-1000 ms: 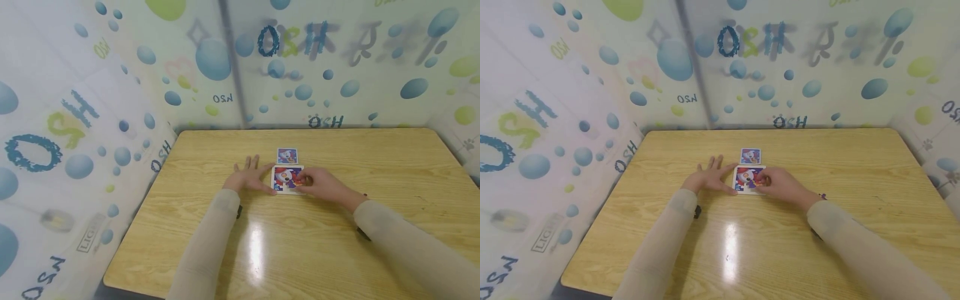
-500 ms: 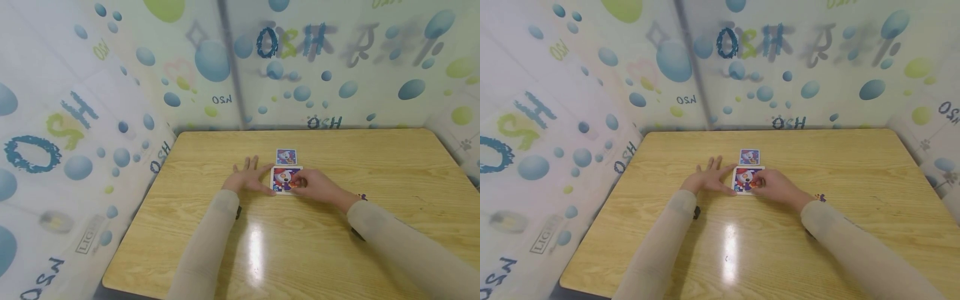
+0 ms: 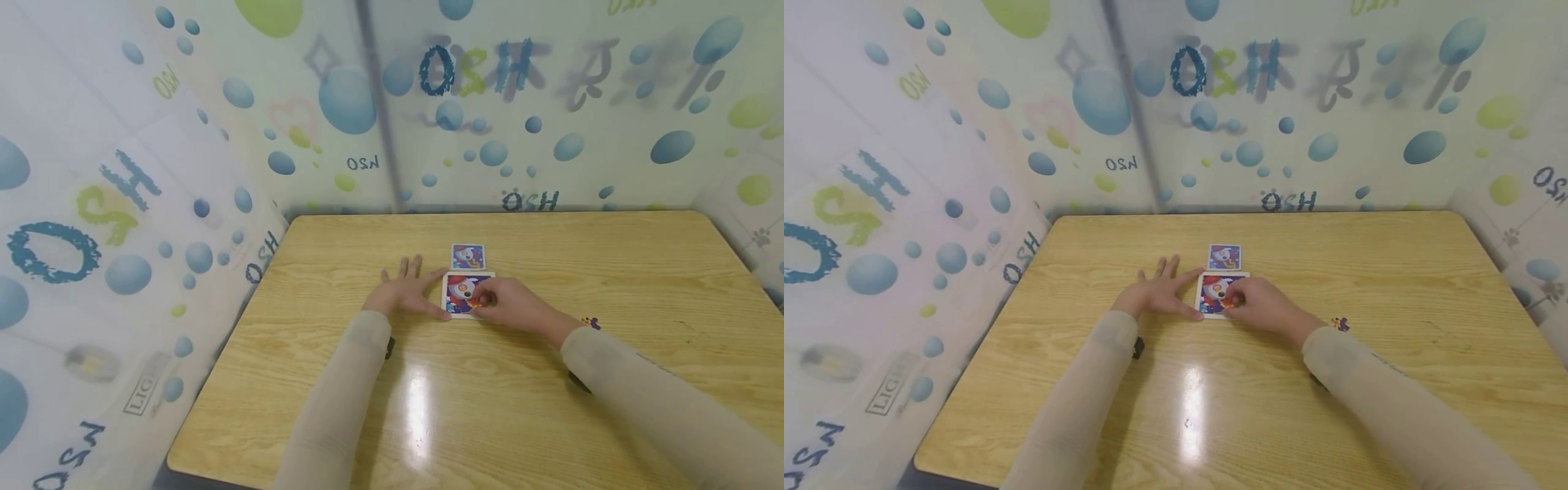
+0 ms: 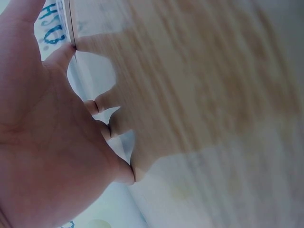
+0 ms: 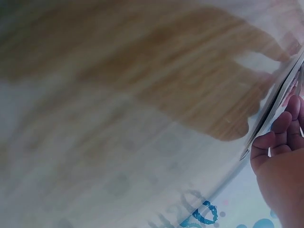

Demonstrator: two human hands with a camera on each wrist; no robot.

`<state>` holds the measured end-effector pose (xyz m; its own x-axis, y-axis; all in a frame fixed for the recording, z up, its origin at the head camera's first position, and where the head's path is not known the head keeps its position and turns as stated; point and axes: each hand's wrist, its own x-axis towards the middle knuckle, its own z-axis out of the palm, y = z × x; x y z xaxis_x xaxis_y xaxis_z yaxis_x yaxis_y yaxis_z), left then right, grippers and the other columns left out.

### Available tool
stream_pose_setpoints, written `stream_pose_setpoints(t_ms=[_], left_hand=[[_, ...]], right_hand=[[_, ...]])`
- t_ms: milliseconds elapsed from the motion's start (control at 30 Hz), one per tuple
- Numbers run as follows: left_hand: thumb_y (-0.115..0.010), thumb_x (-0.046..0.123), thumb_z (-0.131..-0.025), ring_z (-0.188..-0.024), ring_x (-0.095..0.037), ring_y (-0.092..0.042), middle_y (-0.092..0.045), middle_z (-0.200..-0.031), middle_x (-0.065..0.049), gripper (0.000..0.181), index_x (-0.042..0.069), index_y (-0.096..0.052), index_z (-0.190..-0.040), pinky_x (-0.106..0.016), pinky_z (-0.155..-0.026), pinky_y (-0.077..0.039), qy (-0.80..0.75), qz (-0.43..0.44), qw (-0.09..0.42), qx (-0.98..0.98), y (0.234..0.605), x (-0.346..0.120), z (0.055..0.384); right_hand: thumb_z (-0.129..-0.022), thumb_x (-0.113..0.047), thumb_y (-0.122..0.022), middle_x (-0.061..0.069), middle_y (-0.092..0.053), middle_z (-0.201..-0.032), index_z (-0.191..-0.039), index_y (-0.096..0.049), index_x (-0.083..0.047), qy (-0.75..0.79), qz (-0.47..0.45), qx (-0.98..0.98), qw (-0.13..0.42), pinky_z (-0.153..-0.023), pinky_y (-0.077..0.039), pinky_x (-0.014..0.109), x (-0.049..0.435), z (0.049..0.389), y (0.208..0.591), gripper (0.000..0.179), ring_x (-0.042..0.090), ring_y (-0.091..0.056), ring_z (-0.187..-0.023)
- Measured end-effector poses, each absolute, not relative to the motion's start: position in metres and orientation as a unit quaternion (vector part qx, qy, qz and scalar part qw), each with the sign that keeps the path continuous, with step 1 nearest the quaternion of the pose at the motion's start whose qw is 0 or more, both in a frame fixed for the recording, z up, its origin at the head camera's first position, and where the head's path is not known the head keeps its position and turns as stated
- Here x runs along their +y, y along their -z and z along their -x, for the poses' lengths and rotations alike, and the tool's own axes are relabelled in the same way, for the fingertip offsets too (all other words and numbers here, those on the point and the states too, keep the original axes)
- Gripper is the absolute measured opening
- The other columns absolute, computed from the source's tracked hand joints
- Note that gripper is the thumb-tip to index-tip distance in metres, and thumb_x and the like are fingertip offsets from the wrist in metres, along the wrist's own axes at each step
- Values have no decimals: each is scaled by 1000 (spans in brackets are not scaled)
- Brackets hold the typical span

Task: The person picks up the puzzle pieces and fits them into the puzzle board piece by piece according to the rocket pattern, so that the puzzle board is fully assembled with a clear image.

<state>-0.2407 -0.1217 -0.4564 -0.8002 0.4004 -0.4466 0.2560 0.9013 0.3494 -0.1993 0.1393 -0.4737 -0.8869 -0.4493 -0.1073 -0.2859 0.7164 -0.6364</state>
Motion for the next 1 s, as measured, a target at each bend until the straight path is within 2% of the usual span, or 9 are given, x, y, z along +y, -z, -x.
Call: stream_pose_setpoints(t_ms=[667,1000], left_hand=[[-74,80,-80,-164,-42,22,20,-179,-11,110,51,-14,-168,-80,-123,14,-133,-173,259,941,456,-120,238],[-73,80,-81,-164,-41,23,21,-179,-9,110,53,-13,-168,-78,-124,15,-131,-168,263,941,454,-120,238]], right_hand=[[-96,-23,-80,2,-70,-93,-109,-76,-10,317,214,914,133,-77,-52,29,139,201,476,19,16,-58,-87],[-96,-25,-80,2,-72,-99,-114,-77,-11,310,212,918,126,-84,-57,32,139,198,474,23,17,-60,-91]])
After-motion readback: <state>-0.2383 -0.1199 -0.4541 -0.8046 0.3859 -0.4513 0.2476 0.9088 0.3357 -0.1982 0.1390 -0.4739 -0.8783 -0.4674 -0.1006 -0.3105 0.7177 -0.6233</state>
